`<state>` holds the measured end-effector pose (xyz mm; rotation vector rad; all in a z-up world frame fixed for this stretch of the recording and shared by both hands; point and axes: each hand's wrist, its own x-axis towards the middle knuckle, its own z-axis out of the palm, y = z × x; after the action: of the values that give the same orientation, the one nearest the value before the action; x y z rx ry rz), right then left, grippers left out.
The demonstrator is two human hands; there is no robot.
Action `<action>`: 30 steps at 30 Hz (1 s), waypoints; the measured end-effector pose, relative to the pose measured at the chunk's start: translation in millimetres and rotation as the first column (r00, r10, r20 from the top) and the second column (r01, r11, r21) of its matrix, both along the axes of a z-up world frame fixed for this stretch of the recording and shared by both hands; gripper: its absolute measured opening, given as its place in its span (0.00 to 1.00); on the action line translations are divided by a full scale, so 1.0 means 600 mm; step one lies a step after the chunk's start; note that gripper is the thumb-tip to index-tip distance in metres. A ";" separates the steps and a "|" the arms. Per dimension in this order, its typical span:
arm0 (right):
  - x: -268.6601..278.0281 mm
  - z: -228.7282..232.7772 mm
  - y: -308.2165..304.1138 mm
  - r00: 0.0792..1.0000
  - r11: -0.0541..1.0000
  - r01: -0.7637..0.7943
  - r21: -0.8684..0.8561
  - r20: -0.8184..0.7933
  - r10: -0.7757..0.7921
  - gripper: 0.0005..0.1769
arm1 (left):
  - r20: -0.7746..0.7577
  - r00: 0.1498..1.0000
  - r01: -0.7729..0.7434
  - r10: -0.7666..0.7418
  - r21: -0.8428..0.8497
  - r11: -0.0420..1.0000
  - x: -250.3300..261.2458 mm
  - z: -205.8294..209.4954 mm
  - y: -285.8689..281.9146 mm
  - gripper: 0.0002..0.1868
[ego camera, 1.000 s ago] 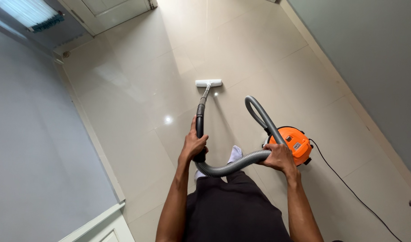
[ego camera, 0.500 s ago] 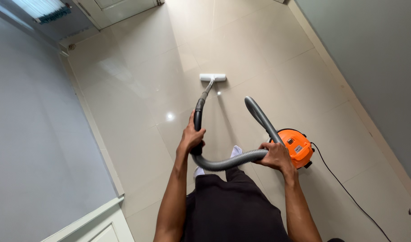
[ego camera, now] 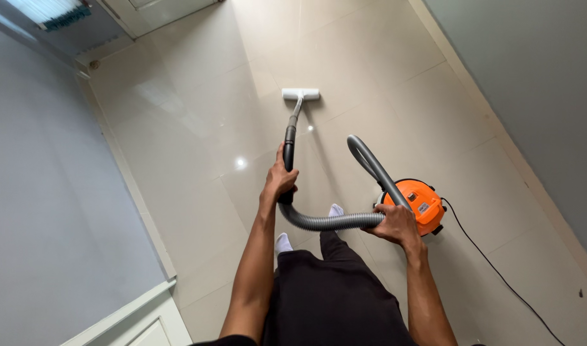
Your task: The person vacuums the tiled floor using a vacuum cleaner, moving the suction nozzle across the tiles and along the wall edges.
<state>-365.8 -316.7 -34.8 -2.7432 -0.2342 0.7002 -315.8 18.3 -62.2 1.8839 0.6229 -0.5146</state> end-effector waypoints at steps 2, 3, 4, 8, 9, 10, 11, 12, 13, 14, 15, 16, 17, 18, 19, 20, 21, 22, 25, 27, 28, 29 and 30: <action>0.003 0.002 -0.007 1.000 0.999 0.022 0.024 0.016 -0.022 0.33 | -0.015 0.998 0.054 -0.054 -0.013 0.998 -0.021 0.032 -0.001 0.54; 0.003 0.004 -0.011 0.999 0.999 0.033 0.036 0.023 -0.034 0.33 | -0.023 0.996 0.081 -0.082 -0.021 0.996 -0.036 0.045 -0.004 0.55; 0.004 0.005 -0.012 0.999 0.998 0.030 0.046 0.033 -0.032 0.32 | -0.006 0.997 0.083 -0.083 -0.039 0.996 -0.047 0.055 -0.006 0.55; 0.008 0.011 -0.014 0.999 0.999 0.009 0.048 0.041 -0.011 0.30 | 0.011 0.997 0.082 -0.081 -0.065 0.994 -0.040 0.047 -0.009 0.55; 0.009 0.012 -0.014 0.999 0.999 -0.002 0.041 0.035 0.000 0.30 | 0.005 0.997 0.077 -0.077 -0.060 0.995 -0.026 0.035 -0.010 0.55; 0.012 0.014 -0.014 1.000 1.000 0.003 0.026 0.019 -0.003 0.30 | 0.008 0.998 0.066 -0.066 -0.057 0.996 -0.008 0.023 -0.011 0.55; 0.016 0.015 -0.015 1.000 1.000 0.007 0.012 0.002 -0.007 0.30 | 0.012 0.998 0.055 -0.055 -0.055 0.997 0.014 0.012 -0.013 0.55; 0.021 0.016 -0.018 1.000 1.000 0.006 -0.002 -0.016 -0.006 0.30 | 0.014 0.999 0.040 -0.039 -0.053 0.998 0.031 0.003 -0.017 0.56; 0.027 0.017 -0.024 1.000 1.000 0.019 0.009 -0.008 -0.019 0.30 | 0.012 1.000 0.014 -0.013 -0.062 0.998 0.045 -0.003 -0.023 0.55; 0.033 0.017 -0.031 1.000 0.999 0.031 0.021 -0.002 -0.031 0.30 | 0.008 1.000 -0.012 0.013 -0.070 0.997 0.058 -0.003 -0.031 0.55; 0.039 0.017 -0.039 0.999 0.998 0.044 0.033 0.004 -0.044 0.30 | 0.005 0.999 -0.038 0.039 -0.077 0.996 0.066 0.000 -0.040 0.55; 0.047 0.017 -0.049 0.998 0.997 0.063 0.049 0.019 -0.064 0.29 | 0.011 1.000 -0.010 0.011 -0.078 0.997 0.073 0.006 -0.049 0.54; 0.054 0.018 -0.061 0.996 0.995 0.081 0.066 0.034 -0.083 0.29 | 0.017 1.000 0.018 -0.017 -0.079 0.997 0.075 0.016 -0.059 0.54; 0.064 0.018 -0.072 0.993 0.991 0.100 0.085 0.048 -0.104 0.29 | 0.023 0.999 0.047 -0.045 -0.078 0.996 0.078 0.028 -0.069 0.54; 0.075 0.019 -0.086 0.991 0.990 0.106 0.097 0.067 -0.113 0.28 | 0.028 0.998 0.062 -0.060 -0.080 0.995 0.079 0.039 -0.081 0.55; 0.082 0.019 -0.101 0.990 0.988 0.111 0.107 0.080 -0.119 0.26 | 0.027 0.997 0.075 -0.073 -0.083 0.994 0.073 0.049 -0.094 0.55; 0.088 0.018 -0.113 0.988 0.986 0.115 0.117 0.093 -0.126 0.25 | 0.027 0.996 0.087 -0.085 -0.086 0.992 0.068 0.057 -0.104 0.56; 0.093 0.015 -0.123 0.986 0.988 0.099 0.121 0.125 -0.114 0.24 | 0.024 0.997 0.074 -0.072 -0.101 0.992 0.068 0.062 -0.113 0.56; 0.109 0.006 -0.153 0.981 0.990 0.077 0.121 0.170 -0.098 0.22 | 0.023 0.999 0.046 -0.043 -0.118 0.992 0.086 0.050 -0.139 0.56; 0.119 -0.001 -0.164 0.987 0.989 0.089 0.118 0.123 -0.104 0.23 | 0.026 0.999 0.031 -0.028 -0.087 0.996 0.119 0.024 -0.148 0.55; 0.122 -0.004 -0.168 0.988 0.988 0.091 0.121 0.113 -0.105 0.24 | 0.034 0.999 0.014 -0.012 -0.062 0.998 0.134 0.010 -0.155 0.55; 0.127 -0.006 -0.171 0.989 0.988 0.093 0.125 0.103 -0.106 0.24 | 0.042 0.999 -0.002 0.004 -0.037 0.999 0.151 0.000 -0.163 0.55; 0.133 -0.008 -0.172 0.990 0.987 0.093 0.129 0.093 -0.106 0.25 | 0.050 0.999 -0.020 0.021 -0.011 1.000 0.163 -0.005 -0.168 0.55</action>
<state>-285.9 -419.9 -39.4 -2.6522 -0.1555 0.5055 -217.9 -82.5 -65.2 1.8733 0.6045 -0.4549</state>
